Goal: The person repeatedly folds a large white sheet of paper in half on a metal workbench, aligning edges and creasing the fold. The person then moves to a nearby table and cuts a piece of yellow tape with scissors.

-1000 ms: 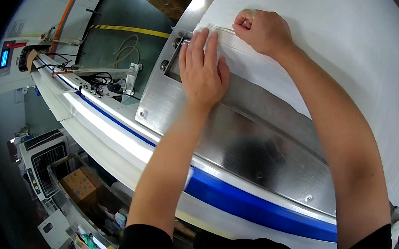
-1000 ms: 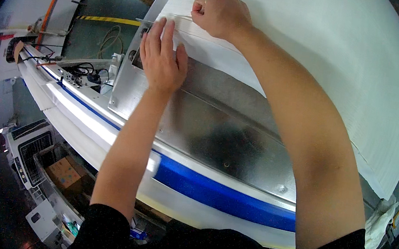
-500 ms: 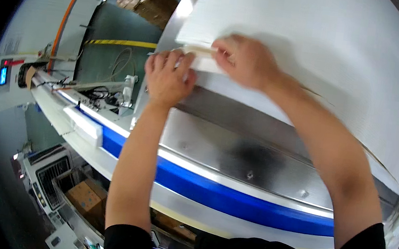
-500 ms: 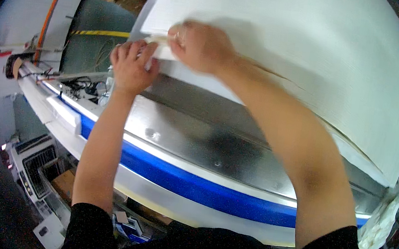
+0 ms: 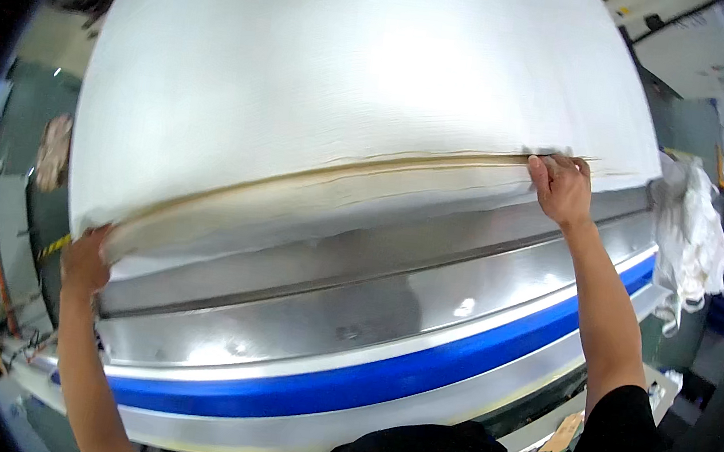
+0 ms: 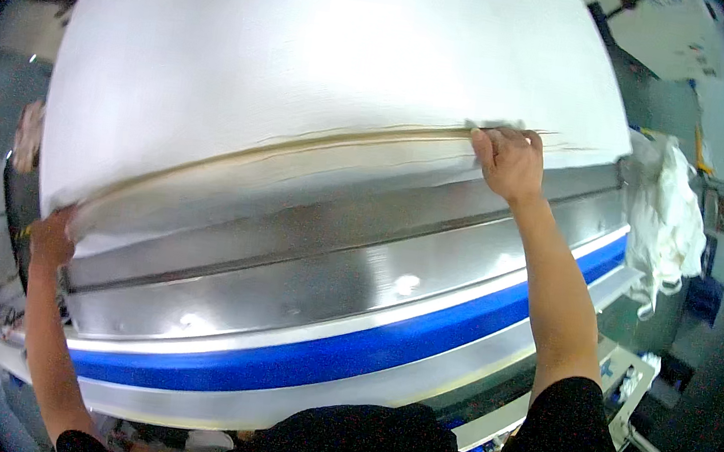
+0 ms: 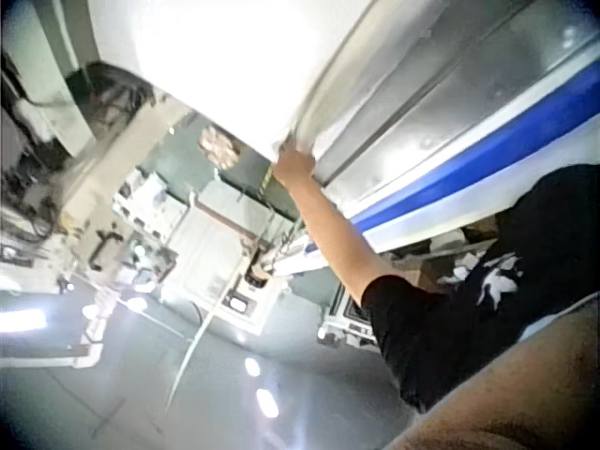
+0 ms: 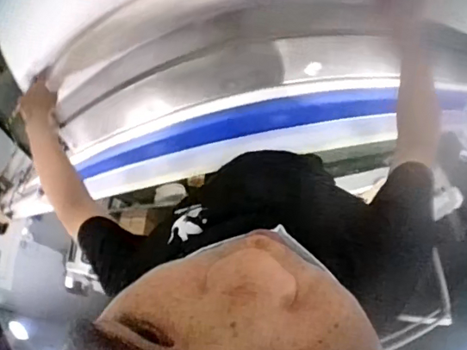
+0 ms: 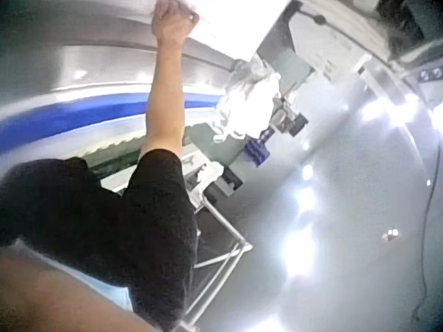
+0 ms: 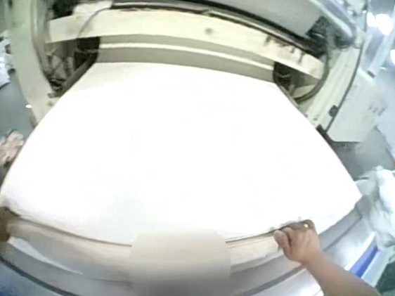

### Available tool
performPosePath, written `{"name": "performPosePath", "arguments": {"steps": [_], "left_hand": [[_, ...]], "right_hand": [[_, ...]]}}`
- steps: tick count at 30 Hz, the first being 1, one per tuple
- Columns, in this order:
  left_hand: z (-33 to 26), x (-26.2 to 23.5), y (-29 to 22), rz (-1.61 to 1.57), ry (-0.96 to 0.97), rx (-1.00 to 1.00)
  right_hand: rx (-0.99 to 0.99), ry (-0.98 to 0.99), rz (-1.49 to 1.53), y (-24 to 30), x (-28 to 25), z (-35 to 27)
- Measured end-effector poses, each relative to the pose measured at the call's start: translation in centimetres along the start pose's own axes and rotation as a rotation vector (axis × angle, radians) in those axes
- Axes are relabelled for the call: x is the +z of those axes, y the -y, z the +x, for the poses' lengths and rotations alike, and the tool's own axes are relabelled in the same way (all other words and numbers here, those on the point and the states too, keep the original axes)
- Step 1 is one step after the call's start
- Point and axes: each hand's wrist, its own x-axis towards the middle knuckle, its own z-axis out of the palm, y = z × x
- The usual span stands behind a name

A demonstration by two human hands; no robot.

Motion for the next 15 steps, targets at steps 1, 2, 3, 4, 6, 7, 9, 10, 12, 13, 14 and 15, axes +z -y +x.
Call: {"name": "performPosePath", "arguments": {"steps": [1,2,3,4,6,7,9,10,12,13,14,15], "left_hand": [[1.1,1.1,0.5,0.056,0.012,0.013],[2.0,2.2,1.1,0.112,0.026,0.025],[3.0,2.5,0.9,0.164,0.044,0.051],[3.7,4.6,2.2,0.096,-0.012,-0.008],[4.7,7.6,4.3,0.140,-0.071,-0.065],[4.4,9.0,5.7,0.151,-0.092,-0.096],[3.8,10.6,7.2,0.108,-0.138,-0.154],[3.4,10.9,7.3,0.057,-0.162,-0.178],[5.0,9.7,5.5,0.031,-0.179,-0.149],[5.2,9.7,5.5,-0.019,-0.167,-0.203],[5.3,9.9,5.7,-0.069,-0.152,-0.264],[5.5,10.2,5.7,-0.121,-0.134,-0.319]], "right_hand": [[0.033,-0.007,-0.025,-4.0,0.2,-0.6],[0.066,-0.012,-0.050,-7.4,0.3,-1.1],[0.096,0.014,-0.066,-11.0,0.0,-1.5],[0.121,0.038,-0.074,-14.0,-0.2,-1.8],[0.200,0.152,-0.162,-20.5,-0.2,-2.5],[0.202,0.152,-0.151,-23.0,-0.3,-2.5],[0.202,0.151,-0.120,-27.1,0.2,-2.6],[0.184,0.214,-0.161,-28.1,-0.3,-2.3],[0.114,0.264,-0.371,-33.5,-1.0,-4.4],[0.066,0.289,-0.463,-36.2,-1.2,-5.1],[0.127,0.421,-0.483,-38.8,-1.4,-5.1],[0.189,0.559,-0.506,-41.2,-2.1,-5.2]]}}
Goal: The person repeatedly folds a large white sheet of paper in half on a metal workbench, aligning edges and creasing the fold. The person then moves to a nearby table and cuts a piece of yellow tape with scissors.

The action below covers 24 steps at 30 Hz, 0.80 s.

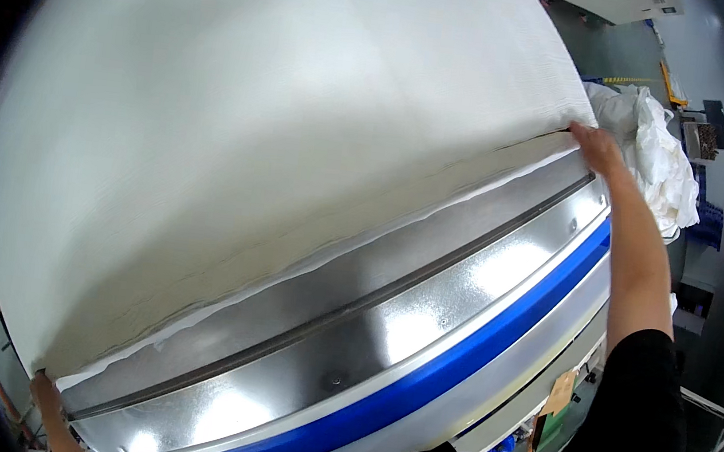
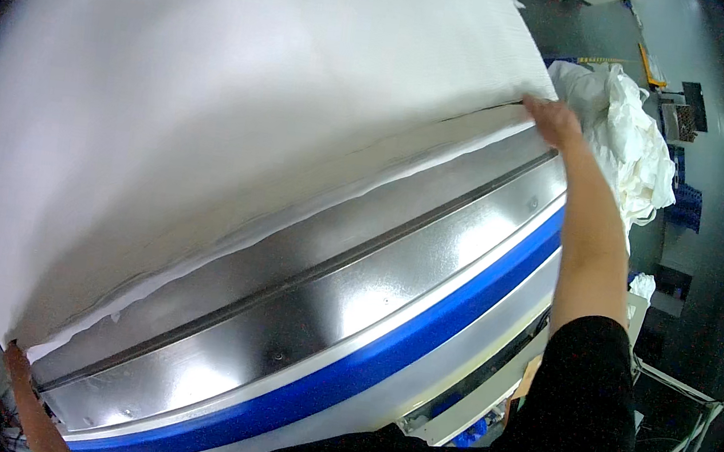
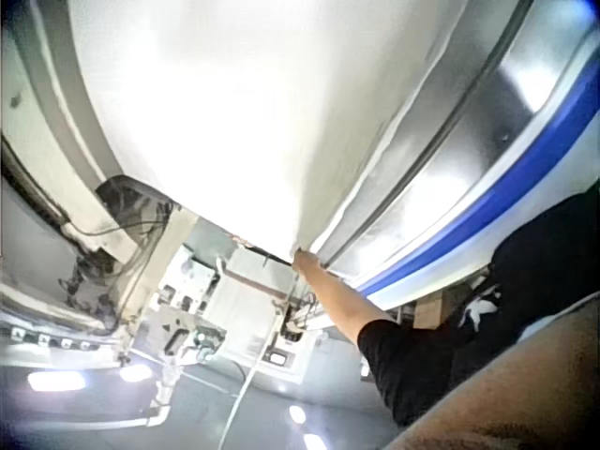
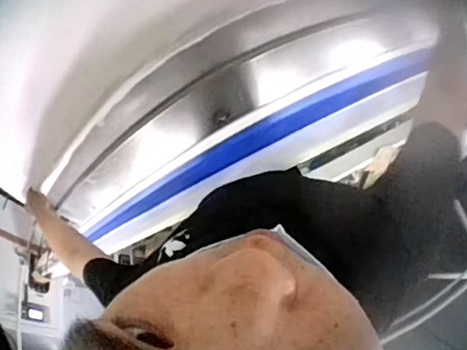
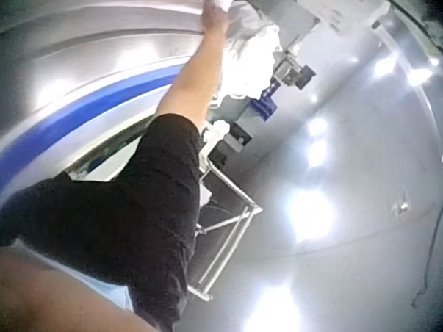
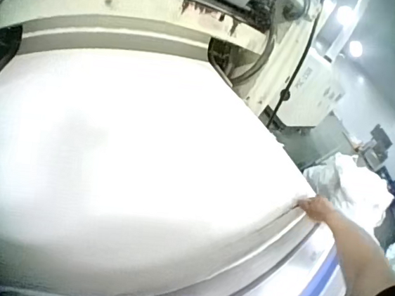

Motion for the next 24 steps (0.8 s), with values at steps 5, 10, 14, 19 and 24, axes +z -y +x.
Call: {"name": "performPosePath", "arguments": {"steps": [5,10,14,19,24], "left_hand": [[-2.7,0.6,6.7,0.060,0.023,0.056],[-1.8,-2.6,-2.5,0.075,0.214,-0.057],[-5.2,-9.5,-4.1,0.269,0.136,0.004],[-7.6,-14.9,-1.6,0.159,0.082,0.001],[-12.9,-17.0,4.3,0.140,0.154,0.209]], "right_hand": [[0.009,0.139,0.151,2.7,-1.5,2.1],[0.321,0.168,0.068,1.0,0.3,0.3],[0.072,-0.057,0.443,-2.7,-1.7,-1.8],[-0.049,-0.059,0.244,-12.0,-3.1,-3.8],[0.067,0.043,0.151,-16.0,-1.5,-9.2]]}}
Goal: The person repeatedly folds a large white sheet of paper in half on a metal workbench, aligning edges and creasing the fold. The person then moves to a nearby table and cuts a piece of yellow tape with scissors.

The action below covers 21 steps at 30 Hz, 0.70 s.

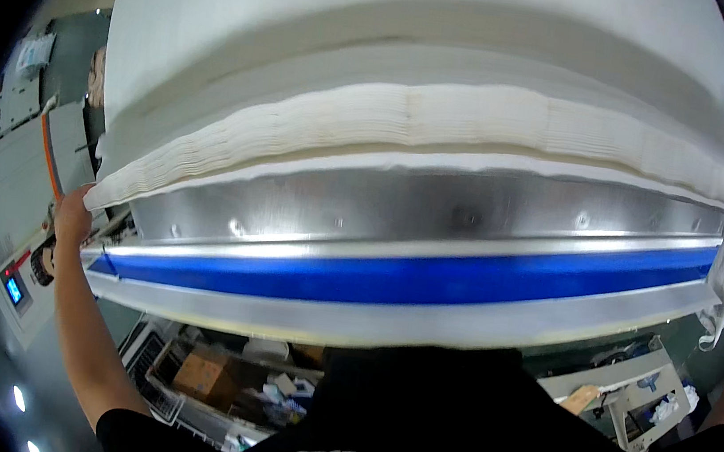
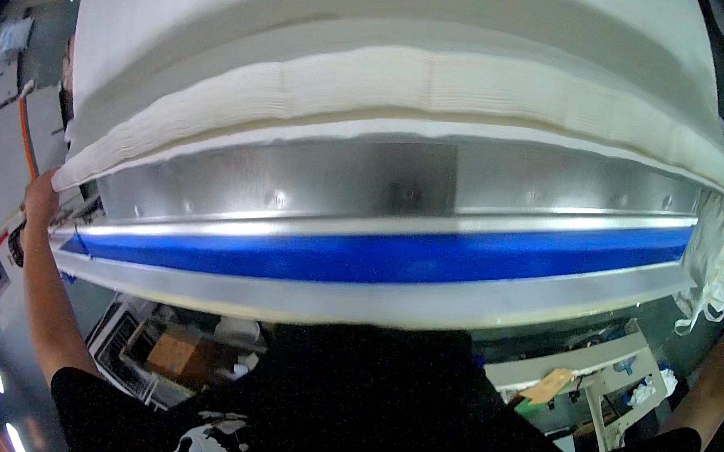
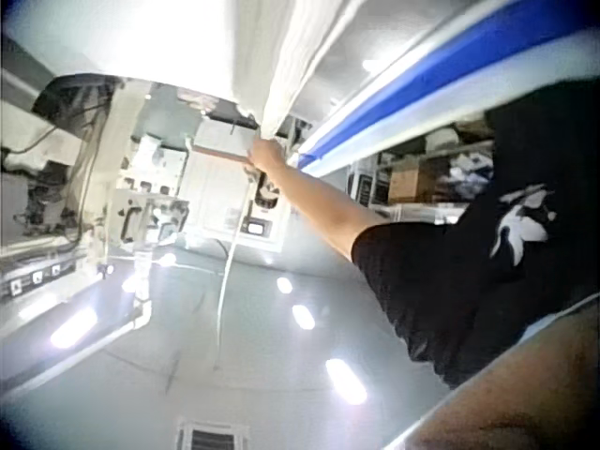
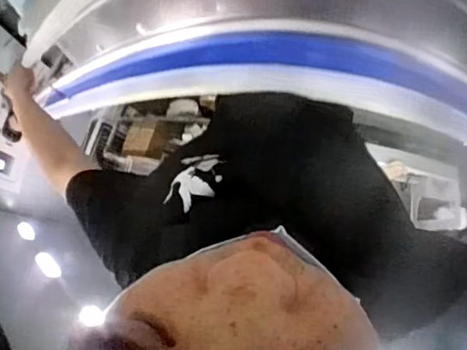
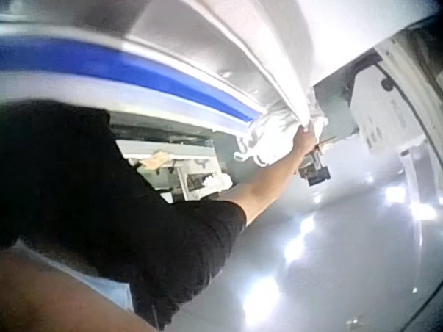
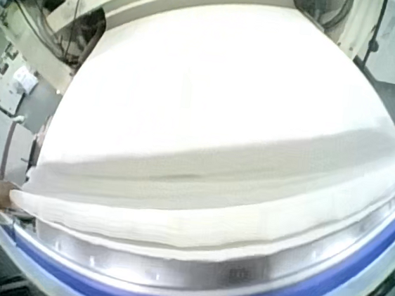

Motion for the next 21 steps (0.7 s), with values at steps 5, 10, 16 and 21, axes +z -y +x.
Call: {"name": "performPosePath", "arguments": {"steps": [5,10,16,21], "left_hand": [[-4.1,6.0,-6.0,0.182,0.387,-0.025],[-11.2,12.5,-6.3,0.315,0.703,0.207],[-11.0,14.5,-11.0,0.380,0.875,0.250],[-9.7,14.9,-12.9,0.400,0.912,0.271]], "right_hand": [[-0.291,0.003,-0.180,-1.8,3.9,-8.4],[-0.246,0.365,0.006,7.0,5.9,-12.4],[-0.455,0.423,-0.225,6.7,9.7,-15.7],[-0.425,0.483,-0.306,8.3,11.6,-15.3]]}}
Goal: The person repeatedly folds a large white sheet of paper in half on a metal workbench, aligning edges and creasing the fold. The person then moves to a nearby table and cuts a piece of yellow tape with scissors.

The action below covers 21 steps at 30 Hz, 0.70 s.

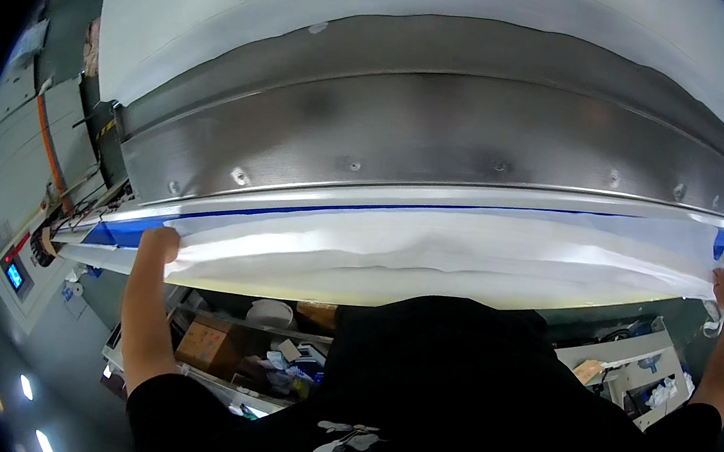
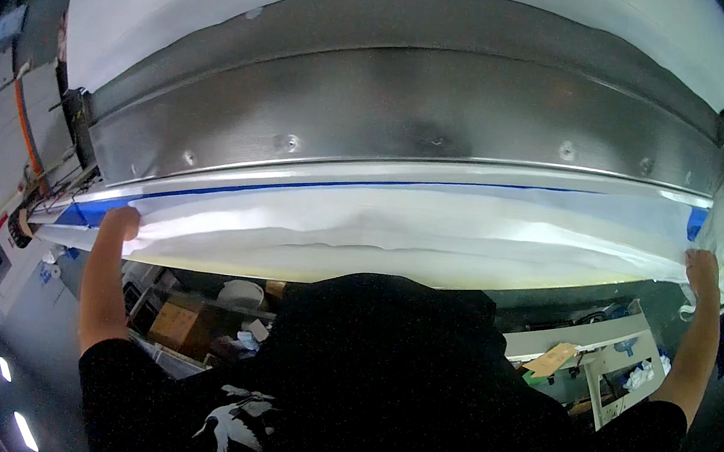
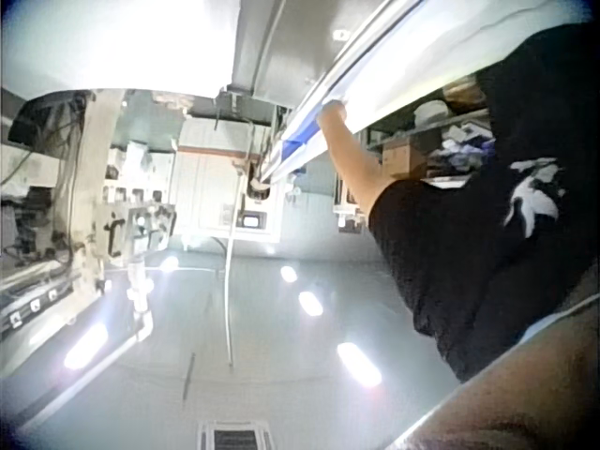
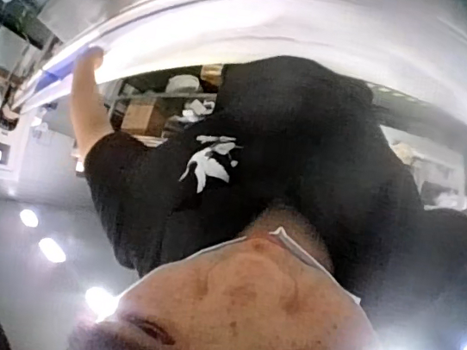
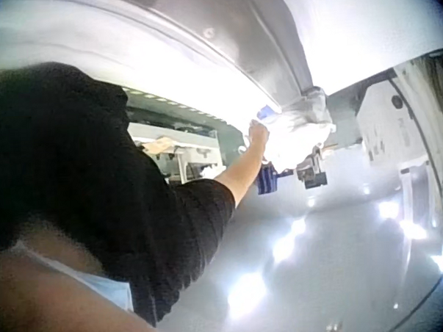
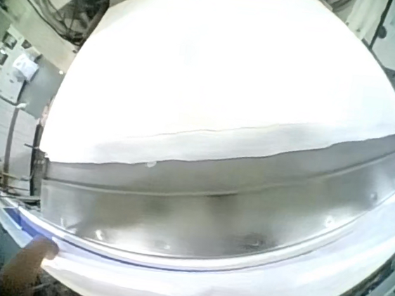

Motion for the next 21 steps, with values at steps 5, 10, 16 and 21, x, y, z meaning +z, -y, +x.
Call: {"name": "performPosePath", "arguments": {"steps": [5,10,16,21], "left_hand": [[1.1,0.1,0.1,-0.017,0.000,-0.007],[1.7,3.4,4.6,-0.297,-0.124,-0.465],[1.1,-1.2,3.5,-0.716,-0.720,-0.531],[-5.1,-14.9,-10.0,-0.884,-1.301,-0.099]], "right_hand": [[0.046,-0.015,-0.048,-2.4,5.7,1.0],[0.005,-0.169,0.050,-5.8,10.3,1.3],[0.047,0.038,-0.256,-6.3,9.3,0.0],[0.142,0.128,-0.079,0.9,3.6,0.2]]}}
